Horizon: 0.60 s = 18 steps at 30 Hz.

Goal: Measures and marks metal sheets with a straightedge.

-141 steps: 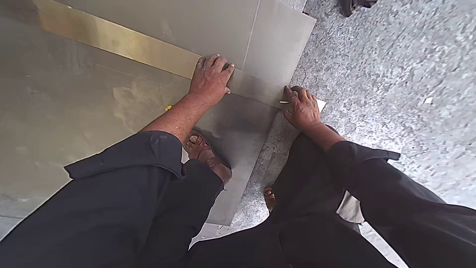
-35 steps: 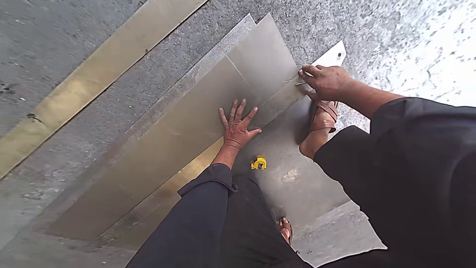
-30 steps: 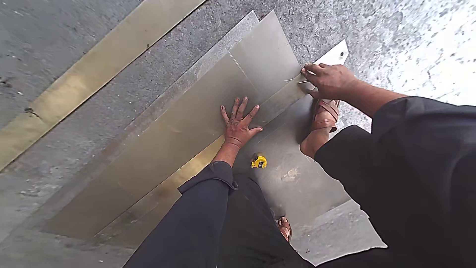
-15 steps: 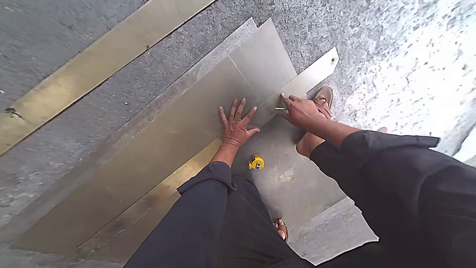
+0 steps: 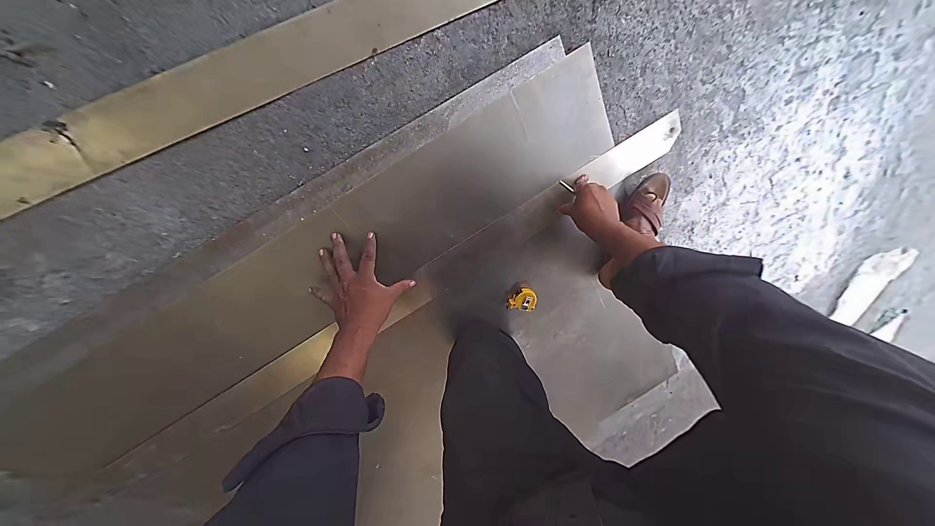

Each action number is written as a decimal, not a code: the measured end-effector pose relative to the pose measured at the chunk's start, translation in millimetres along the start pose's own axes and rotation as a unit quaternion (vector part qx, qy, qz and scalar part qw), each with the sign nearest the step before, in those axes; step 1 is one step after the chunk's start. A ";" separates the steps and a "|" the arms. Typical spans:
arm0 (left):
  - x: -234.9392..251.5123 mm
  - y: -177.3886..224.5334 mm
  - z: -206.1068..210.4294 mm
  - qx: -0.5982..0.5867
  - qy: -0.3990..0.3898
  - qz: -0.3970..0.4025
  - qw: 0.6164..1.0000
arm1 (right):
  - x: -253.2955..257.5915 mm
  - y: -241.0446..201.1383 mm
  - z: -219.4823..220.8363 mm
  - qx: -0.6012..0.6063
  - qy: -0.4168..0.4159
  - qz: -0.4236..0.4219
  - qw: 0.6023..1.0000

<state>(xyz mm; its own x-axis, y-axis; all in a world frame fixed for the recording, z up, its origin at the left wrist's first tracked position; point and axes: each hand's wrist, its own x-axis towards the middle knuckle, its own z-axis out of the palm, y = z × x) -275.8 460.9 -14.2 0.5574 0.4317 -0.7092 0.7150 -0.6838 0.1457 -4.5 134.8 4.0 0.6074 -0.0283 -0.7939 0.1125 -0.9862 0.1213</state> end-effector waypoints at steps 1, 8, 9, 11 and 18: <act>-10.8 -20.0 -0.9 0.014 -0.022 -0.010 1.000 | -6.7 -0.9 5.6 -0.002 -0.007 0.006 1.000; -7.6 -35.9 7.3 0.031 -0.043 -0.009 0.999 | -11.7 -12.6 0.8 -0.031 -0.020 0.028 0.999; -1.9 -32.5 5.6 0.025 -0.039 -0.009 0.999 | -11.0 -20.0 -3.4 -0.026 -0.018 0.036 0.999; 0.5 -30.1 2.6 0.019 -0.042 -0.012 0.999 | -18.2 -33.6 5.9 0.014 -0.023 0.052 0.998; -5.6 -22.9 0.6 0.005 -0.076 -0.024 0.997 | -40.6 -66.1 12.6 0.073 -0.056 0.102 0.990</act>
<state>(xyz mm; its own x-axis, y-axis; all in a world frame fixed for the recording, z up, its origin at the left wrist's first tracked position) -295.5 473.8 -14.0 0.4524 0.3701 -0.8114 0.7343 -0.6708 0.1035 -46.5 199.1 20.7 0.5131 -0.2401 -0.8241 -0.1236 -0.9707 0.2058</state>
